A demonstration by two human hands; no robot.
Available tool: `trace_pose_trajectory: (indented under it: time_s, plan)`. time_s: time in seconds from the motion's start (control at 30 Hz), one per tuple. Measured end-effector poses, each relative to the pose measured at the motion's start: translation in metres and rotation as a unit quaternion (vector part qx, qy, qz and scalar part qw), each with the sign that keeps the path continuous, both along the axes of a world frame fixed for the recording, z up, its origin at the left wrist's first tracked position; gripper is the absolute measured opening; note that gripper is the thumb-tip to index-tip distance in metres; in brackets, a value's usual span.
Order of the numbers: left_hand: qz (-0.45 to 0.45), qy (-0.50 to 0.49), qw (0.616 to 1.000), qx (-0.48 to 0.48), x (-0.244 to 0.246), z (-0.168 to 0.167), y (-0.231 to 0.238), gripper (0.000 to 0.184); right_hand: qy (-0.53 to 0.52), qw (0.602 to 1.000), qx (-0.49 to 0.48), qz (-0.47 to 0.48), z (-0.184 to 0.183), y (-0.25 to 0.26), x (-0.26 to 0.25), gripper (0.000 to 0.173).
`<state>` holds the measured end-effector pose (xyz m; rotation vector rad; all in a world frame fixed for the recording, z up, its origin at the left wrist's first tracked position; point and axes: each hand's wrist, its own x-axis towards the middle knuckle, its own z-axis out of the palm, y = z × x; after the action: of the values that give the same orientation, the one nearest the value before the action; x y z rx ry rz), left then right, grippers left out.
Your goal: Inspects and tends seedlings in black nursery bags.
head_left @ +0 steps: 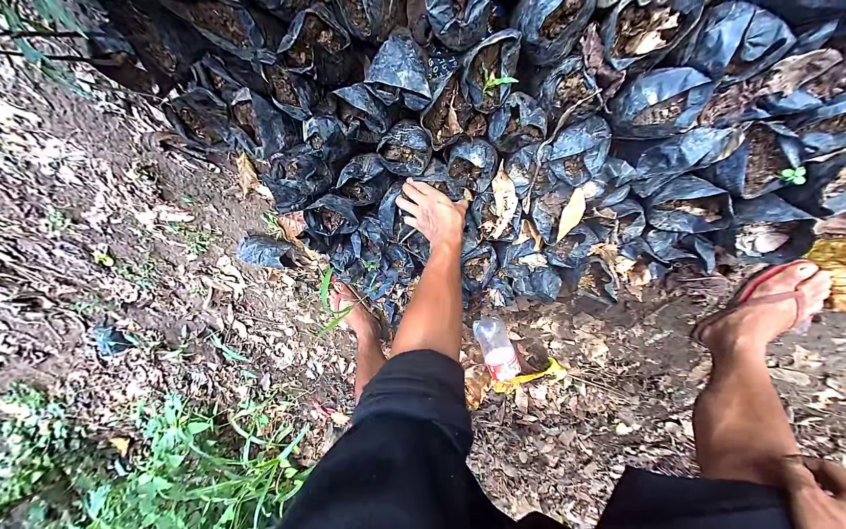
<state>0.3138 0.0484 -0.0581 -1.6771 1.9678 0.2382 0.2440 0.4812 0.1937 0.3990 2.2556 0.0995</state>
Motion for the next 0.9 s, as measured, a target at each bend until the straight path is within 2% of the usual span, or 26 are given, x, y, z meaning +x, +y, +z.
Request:
trace_pose_trajectory:
  time_s: [0.03, 0.07, 0.13, 0.17, 0.2, 0.27, 0.37, 0.43, 0.5, 0.57, 0.63, 0.7, 0.8, 0.83, 0.9]
  plan:
    - [0.010, -0.006, 1.000, -0.017, -0.003, -0.005, 0.000, 0.118, 0.044, 0.998, -0.048, 0.007, -0.005, 0.017, 0.006, 0.012]
    - [0.015, -0.004, 0.999, -0.036, -0.003, -0.010, -0.001, 0.113, 0.037, 0.998, -0.050, -0.018, -0.006, 0.017, 0.004, 0.009]
    - [-0.003, 0.022, 0.998, -0.066, -0.003, -0.015, -0.008, 0.094, 0.072, 0.996, -0.055, 0.015, -0.012, 0.022, 0.010, 0.013]
    - [-0.028, 0.038, 0.997, -0.065, 0.002, -0.015, -0.012, 0.083, 0.018, 1.000, -0.015, 0.009, -0.002, 0.006, 0.004, 0.019]
    - [-0.060, 0.053, 0.995, -0.051, 0.011, -0.013, -0.017, 0.073, -0.020, 1.000, 0.019, -0.014, 0.006, -0.009, -0.002, 0.023]
    - [-0.133, 0.078, 0.988, 0.004, 0.025, -0.008, -0.038, 0.054, -0.029, 0.999, 0.033, -0.029, 0.008, -0.023, -0.004, 0.024]
    - [-0.193, 0.100, 0.972, 0.092, 0.034, 0.008, -0.066, 0.030, -0.034, 0.998, 0.041, -0.034, 0.006, -0.017, -0.001, 0.023]
    - [-0.204, 0.108, 0.967, 0.109, 0.037, 0.031, -0.070, 0.034, -0.022, 0.999, 0.034, -0.036, -0.002, 0.025, 0.015, 0.027]
    - [-0.263, 0.153, 0.948, 0.092, 0.037, 0.054, -0.066, 0.043, -0.016, 0.999, 0.014, -0.028, -0.003, 0.054, 0.027, 0.032]
    - [-0.362, 0.170, 0.911, 0.097, 0.036, 0.057, -0.064, 0.069, -0.021, 0.999, 0.029, -0.036, -0.001, 0.020, 0.012, 0.026]
    - [-0.448, 0.086, 0.882, 0.115, 0.035, 0.044, -0.065, 0.088, -0.034, 0.998, 0.044, -0.043, 0.006, -0.021, -0.004, 0.023]
    - [-0.511, 0.006, 0.854, 0.100, 0.036, 0.029, -0.069, 0.080, -0.029, 0.998, 0.040, -0.035, 0.002, -0.008, 0.002, 0.023]
    - [-0.546, -0.062, 0.834, 0.057, 0.024, 0.014, -0.067, 0.070, -0.010, 1.000, 0.016, -0.025, -0.002, 0.056, 0.028, 0.032]
    - [-0.549, -0.067, 0.832, 0.042, 0.020, 0.011, -0.064, 0.061, -0.015, 0.999, 0.028, -0.027, -0.002, 0.047, 0.024, 0.030]
    - [-0.551, -0.033, 0.834, 0.028, 0.013, 0.005, -0.063, 0.040, -0.021, 0.998, 0.045, -0.034, 0.001, -0.003, 0.006, 0.022]
